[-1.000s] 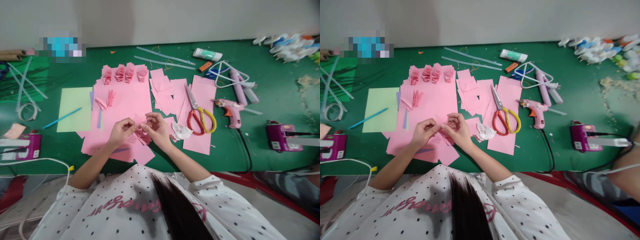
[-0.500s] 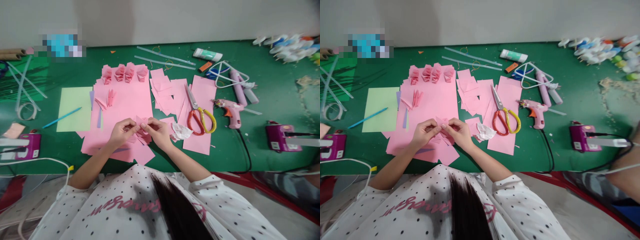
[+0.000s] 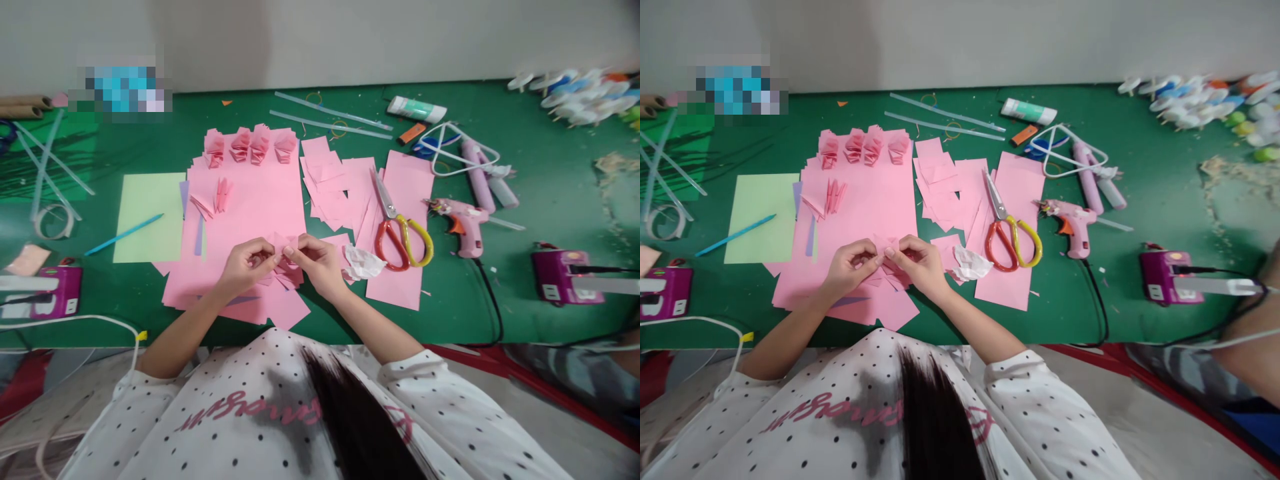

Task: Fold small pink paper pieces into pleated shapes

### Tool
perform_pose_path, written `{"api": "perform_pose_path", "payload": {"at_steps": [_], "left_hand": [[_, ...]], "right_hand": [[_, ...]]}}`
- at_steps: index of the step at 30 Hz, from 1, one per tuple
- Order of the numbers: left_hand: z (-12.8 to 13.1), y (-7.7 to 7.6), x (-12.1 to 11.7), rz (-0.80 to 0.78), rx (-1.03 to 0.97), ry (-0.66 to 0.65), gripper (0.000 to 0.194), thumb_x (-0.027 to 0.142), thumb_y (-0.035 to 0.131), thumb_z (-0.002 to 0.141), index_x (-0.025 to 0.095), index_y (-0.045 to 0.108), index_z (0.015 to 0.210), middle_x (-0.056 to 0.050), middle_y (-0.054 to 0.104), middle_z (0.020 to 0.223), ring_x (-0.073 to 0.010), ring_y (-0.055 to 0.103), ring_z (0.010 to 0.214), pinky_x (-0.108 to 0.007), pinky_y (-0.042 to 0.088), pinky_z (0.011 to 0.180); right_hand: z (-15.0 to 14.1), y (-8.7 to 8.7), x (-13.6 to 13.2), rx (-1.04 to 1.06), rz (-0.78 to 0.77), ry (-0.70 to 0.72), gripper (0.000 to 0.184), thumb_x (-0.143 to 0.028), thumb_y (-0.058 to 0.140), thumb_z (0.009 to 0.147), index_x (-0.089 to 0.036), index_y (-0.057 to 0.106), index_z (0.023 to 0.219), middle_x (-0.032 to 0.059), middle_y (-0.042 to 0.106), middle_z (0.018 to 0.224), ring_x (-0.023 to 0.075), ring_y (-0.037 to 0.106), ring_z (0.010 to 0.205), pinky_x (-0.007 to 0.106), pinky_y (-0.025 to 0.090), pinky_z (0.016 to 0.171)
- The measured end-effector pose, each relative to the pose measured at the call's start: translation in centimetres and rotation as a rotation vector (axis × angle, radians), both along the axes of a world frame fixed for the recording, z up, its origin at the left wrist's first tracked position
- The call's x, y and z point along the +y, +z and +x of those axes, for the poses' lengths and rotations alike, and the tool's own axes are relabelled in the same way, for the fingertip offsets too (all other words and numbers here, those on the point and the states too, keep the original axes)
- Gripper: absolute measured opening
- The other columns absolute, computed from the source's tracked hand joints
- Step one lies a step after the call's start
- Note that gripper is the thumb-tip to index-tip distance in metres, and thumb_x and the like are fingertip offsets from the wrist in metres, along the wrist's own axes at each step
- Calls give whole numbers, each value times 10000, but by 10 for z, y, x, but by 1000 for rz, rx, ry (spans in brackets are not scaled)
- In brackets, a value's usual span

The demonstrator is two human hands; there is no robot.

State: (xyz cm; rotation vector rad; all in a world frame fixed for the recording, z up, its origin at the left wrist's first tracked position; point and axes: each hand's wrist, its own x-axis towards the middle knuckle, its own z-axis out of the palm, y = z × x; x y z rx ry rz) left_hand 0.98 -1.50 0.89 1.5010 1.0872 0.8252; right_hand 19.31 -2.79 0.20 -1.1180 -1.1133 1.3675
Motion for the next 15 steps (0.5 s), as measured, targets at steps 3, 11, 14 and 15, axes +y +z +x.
{"api": "perform_pose_path", "payload": {"at_steps": [3,11,14,15], "left_hand": [[-1,0,0,-3,0,5,291,378,686,892,166,577,724,29,493,660,-80,365,555,-238,297,521],[-3,11,1,83,-31,-73,314,383,693,903,167,604,693,17,513,641,-94,412,567,-249,332,536],[-5,9,3,62,-49,-91,341,433,686,905,164,620,706,0,559,658,-103,465,585,-250,377,552],[-6,7,4,39,-72,-112,361,456,658,922,161,630,716,-12,582,673,-110,503,601,-254,407,568]], "right_hand": [[-1,-1,0,-9,6,-14,384,-514,789,801,-203,633,639,-26,562,627,116,494,611,294,400,628],[-1,-1,-2,75,5,66,323,-506,783,813,-215,675,724,-19,596,713,121,535,653,295,432,649],[1,-1,-2,53,20,47,298,-486,781,824,-222,691,721,-15,602,710,126,544,662,300,440,659],[1,0,-2,58,18,50,294,-482,782,826,-222,694,719,-14,607,706,126,551,661,302,445,662]]}}
